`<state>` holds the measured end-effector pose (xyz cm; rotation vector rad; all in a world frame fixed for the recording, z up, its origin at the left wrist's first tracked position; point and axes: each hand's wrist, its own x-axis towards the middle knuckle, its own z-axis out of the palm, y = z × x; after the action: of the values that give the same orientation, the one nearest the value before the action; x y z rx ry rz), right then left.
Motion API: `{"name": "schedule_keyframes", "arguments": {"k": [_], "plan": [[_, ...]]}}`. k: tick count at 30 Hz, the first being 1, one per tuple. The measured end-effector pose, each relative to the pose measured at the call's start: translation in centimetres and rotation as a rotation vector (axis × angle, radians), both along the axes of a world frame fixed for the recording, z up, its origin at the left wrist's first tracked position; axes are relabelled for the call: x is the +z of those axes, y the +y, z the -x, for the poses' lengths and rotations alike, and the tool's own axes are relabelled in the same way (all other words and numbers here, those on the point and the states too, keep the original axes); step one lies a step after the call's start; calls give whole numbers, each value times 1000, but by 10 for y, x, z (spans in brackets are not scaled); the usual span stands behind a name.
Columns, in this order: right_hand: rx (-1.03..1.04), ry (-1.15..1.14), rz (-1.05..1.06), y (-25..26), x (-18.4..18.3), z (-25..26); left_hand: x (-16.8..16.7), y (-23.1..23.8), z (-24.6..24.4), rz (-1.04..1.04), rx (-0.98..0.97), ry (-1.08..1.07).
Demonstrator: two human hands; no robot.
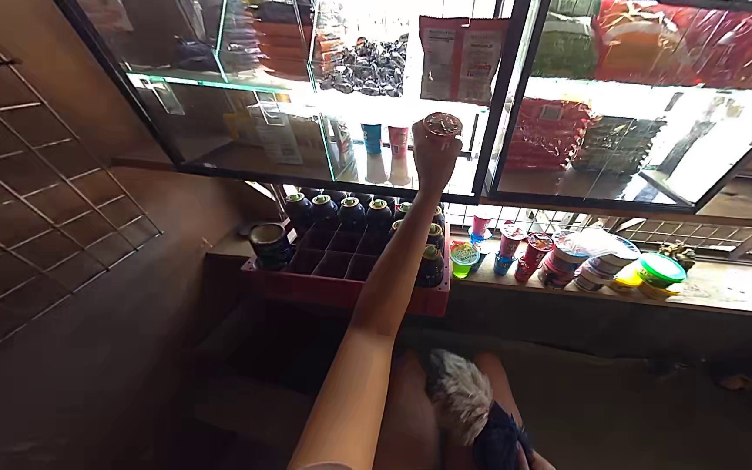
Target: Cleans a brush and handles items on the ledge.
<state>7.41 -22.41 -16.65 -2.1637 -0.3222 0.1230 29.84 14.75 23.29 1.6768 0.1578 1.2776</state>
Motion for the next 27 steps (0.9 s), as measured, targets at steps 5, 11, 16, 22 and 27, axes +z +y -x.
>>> {"name": "schedule_keyframes", "arguments": {"k": [5, 11, 16, 22, 27], "plan": [[-145, 306, -550, -6, 24, -4, -134, -69, 173, -96, -169, 0], [136, 110, -664, -6, 99, -4, -255, -122, 272, 19, -264, 689], [55, -477, 29, -5, 115, -31, -254, -150, 290, 154, -351, 443], [134, -249, -542, -16, 145, -27, -243, -142, 281, -4, -281, 422], [94, -453, -26, -16, 135, -33, -251, -150, 295, 92, -371, 433]]}}
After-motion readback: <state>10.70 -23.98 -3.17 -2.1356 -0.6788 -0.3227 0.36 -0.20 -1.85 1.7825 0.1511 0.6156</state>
